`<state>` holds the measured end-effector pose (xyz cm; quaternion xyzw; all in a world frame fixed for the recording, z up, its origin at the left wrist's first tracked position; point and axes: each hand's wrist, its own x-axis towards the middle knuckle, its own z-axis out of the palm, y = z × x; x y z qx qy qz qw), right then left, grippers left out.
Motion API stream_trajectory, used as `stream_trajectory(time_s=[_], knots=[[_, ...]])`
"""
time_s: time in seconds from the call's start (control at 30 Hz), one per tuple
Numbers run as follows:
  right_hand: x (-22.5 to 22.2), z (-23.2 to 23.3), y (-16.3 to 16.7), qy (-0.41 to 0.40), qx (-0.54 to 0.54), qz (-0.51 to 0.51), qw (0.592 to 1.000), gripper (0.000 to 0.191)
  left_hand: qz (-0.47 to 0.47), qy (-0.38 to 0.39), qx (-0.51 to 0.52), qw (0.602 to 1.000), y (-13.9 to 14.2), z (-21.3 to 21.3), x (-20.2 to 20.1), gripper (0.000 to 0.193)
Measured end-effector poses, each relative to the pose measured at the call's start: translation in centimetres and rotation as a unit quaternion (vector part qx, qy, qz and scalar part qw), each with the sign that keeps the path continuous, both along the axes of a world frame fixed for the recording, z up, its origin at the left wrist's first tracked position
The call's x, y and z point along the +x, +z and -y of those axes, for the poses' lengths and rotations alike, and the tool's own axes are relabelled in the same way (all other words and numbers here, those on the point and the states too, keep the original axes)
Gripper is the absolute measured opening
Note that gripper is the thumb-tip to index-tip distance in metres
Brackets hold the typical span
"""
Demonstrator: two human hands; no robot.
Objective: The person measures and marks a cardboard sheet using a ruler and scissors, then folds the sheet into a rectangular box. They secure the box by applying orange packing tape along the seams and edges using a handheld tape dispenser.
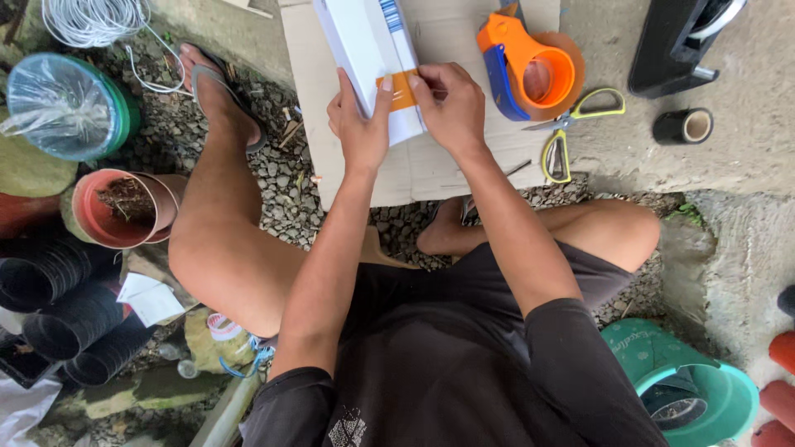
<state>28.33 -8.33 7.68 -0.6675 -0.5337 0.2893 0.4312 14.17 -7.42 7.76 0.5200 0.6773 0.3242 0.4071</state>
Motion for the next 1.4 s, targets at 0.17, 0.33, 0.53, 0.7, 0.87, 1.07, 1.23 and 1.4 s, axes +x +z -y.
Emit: stream_trajectory(time_s=[0.17, 0.33, 0.53, 0.7, 0.87, 1.07, 1.23, 1.4], knots=[[-0.2, -1.1, 0.1, 0.005, -0.061, 0.059, 0.996, 0.023, 0.045, 0.024, -0.031, 0.998, 0.5, 0.2, -0.2, 0.092], [1.1, 0.0, 0.8, 0.091, -0.037, 0.03, 0.995, 0.022, 0.04, 0.035, -0.044, 0.998, 0.5, 0.0, 0.0, 0.094], [2.1, -0.4, 0.9, 0.098, -0.157, -0.149, 0.971, 0.035, 0.057, 0.065, -0.042, 0.995, 0.5, -0.3, 0.0, 0.096], [0.9, -0.1, 1.1, 0.049, -0.184, -0.301, 0.934, 0.04, 0.176, 0.073, -0.067, 0.979, 1.2, -1.0, -1.0, 0.093], [-0.4, 3.9, 0.9, 0.047, -0.171, -0.339, 0.924, 0.057, 0.323, 0.011, -0.156, 0.933, 1.4, 0.9, -4.2, 0.1], [0.5, 7.7, 1.5, 0.069, -0.209, -0.273, 0.937, 0.084, 0.372, -0.101, -0.186, 0.904, 5.1, 5.5, -11.2, 0.085], [7.6, 3.8, 4.8, 0.077, -0.081, -0.47, 0.876, 0.104, 0.318, -0.273, -0.164, 0.893, 11.3, 6.6, -18.4, 0.079], [13.3, 3.7, 10.0, 0.25, -0.077, -0.426, 0.866, 0.1, 0.257, -0.351, -0.205, 0.877, 15.5, 4.5, -21.7, 0.085]])
